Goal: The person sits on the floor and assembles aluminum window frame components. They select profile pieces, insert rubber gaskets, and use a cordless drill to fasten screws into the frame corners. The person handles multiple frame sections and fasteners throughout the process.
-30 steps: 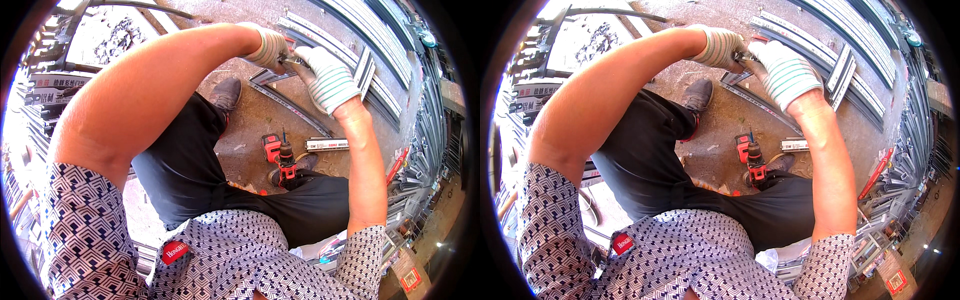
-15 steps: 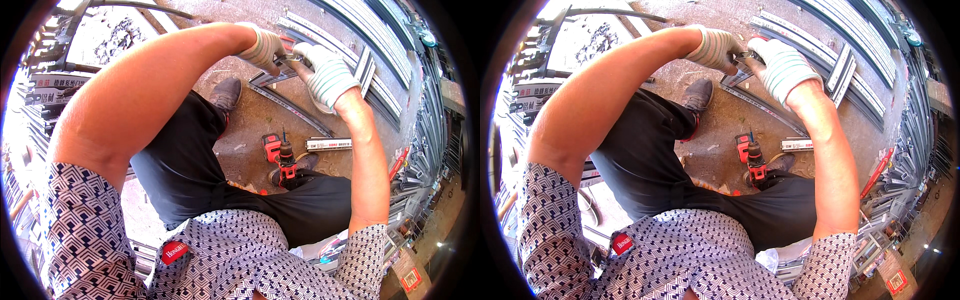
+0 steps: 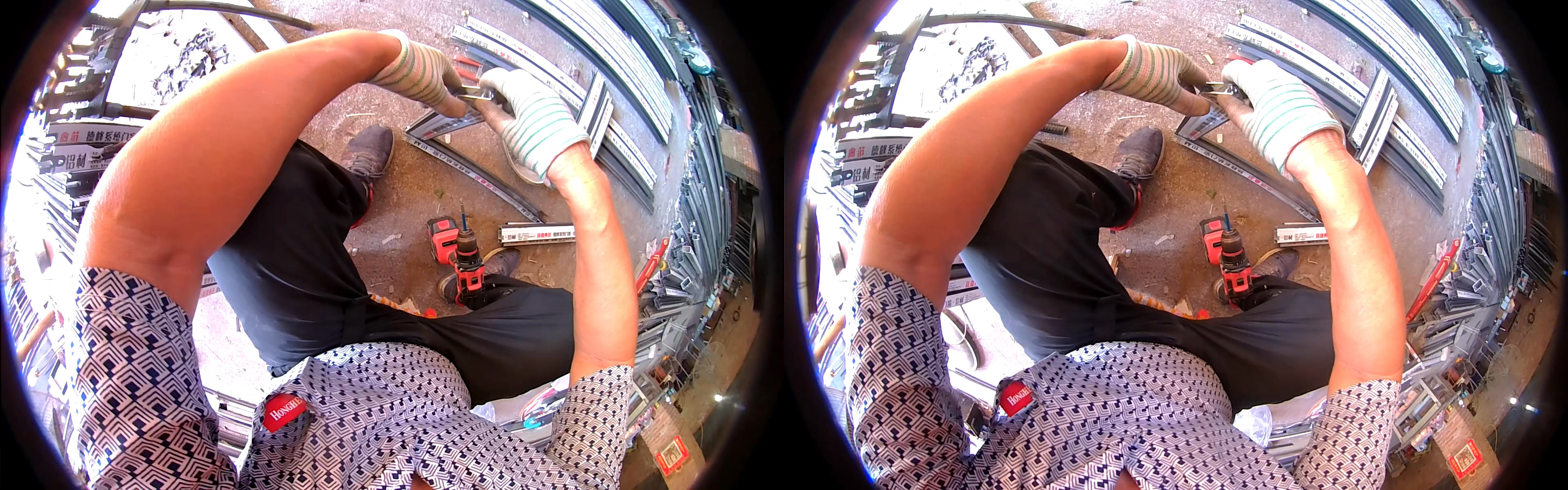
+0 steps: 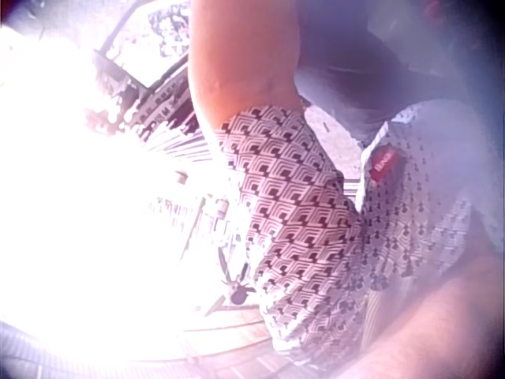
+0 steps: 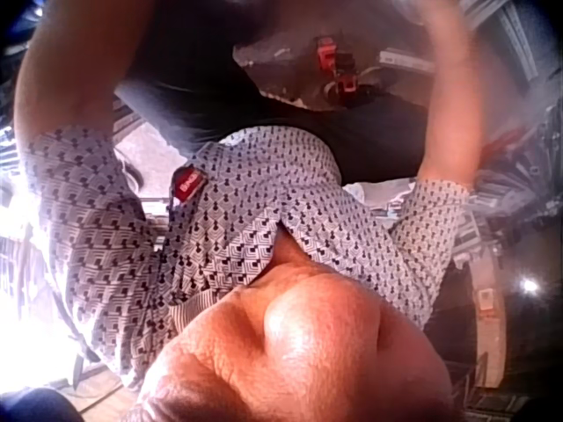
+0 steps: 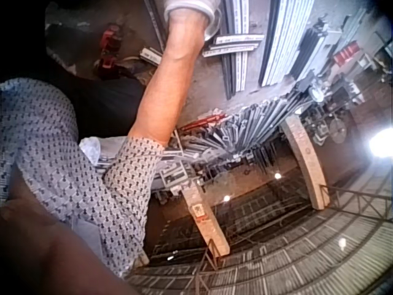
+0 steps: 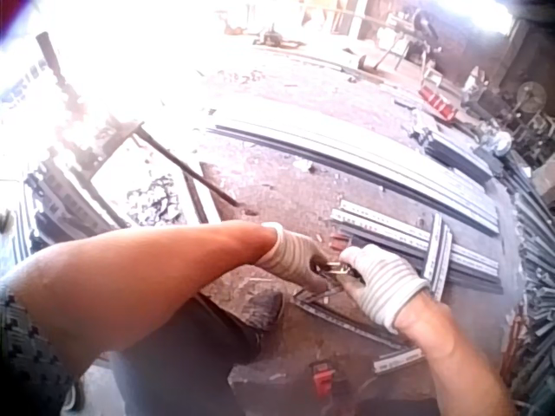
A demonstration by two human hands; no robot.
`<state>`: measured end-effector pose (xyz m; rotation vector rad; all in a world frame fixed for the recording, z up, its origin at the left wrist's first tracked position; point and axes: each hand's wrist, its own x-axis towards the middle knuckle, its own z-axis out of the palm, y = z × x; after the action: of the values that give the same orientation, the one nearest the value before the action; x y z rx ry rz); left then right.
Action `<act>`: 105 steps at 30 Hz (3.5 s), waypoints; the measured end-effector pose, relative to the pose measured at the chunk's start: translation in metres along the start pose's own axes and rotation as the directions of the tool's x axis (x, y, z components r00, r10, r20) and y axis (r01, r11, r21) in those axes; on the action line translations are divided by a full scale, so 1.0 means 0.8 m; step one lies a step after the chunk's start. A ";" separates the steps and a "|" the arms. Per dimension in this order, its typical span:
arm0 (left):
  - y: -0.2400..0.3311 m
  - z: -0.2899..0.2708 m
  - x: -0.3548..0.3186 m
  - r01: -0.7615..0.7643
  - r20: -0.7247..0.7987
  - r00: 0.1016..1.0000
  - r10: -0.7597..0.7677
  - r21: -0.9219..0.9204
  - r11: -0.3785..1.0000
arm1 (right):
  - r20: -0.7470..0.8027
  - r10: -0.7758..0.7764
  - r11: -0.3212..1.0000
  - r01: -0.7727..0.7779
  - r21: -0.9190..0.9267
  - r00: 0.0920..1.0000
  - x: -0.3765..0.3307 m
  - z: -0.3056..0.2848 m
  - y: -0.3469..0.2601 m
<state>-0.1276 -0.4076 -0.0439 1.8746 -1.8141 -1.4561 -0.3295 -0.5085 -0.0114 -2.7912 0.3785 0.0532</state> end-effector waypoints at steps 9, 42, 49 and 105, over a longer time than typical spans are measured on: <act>-0.003 -0.002 0.001 0.024 0.088 0.996 -0.018 -0.072 0.997 | -0.066 -0.108 0.994 0.105 -0.035 0.992 -0.004 0.000 -0.009; -0.009 0.013 0.020 -0.076 0.071 0.994 0.088 -0.152 0.985 | -0.022 0.010 0.986 -0.013 -0.165 1.000 -0.015 0.025 0.000; -0.026 0.021 0.030 -0.137 -0.006 0.990 0.139 -0.206 0.969 | -0.169 -0.019 0.995 0.003 -0.095 0.985 -0.017 0.031 0.008; -0.011 0.032 0.039 -0.144 -0.045 0.989 0.138 -0.181 0.973 | 0.086 -0.072 0.960 0.092 -0.266 0.994 0.000 0.007 0.028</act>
<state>-0.1462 -0.4189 -0.0791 1.6376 -1.6959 -1.4787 -0.3352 -0.5270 -0.0238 -3.0594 0.2520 0.2054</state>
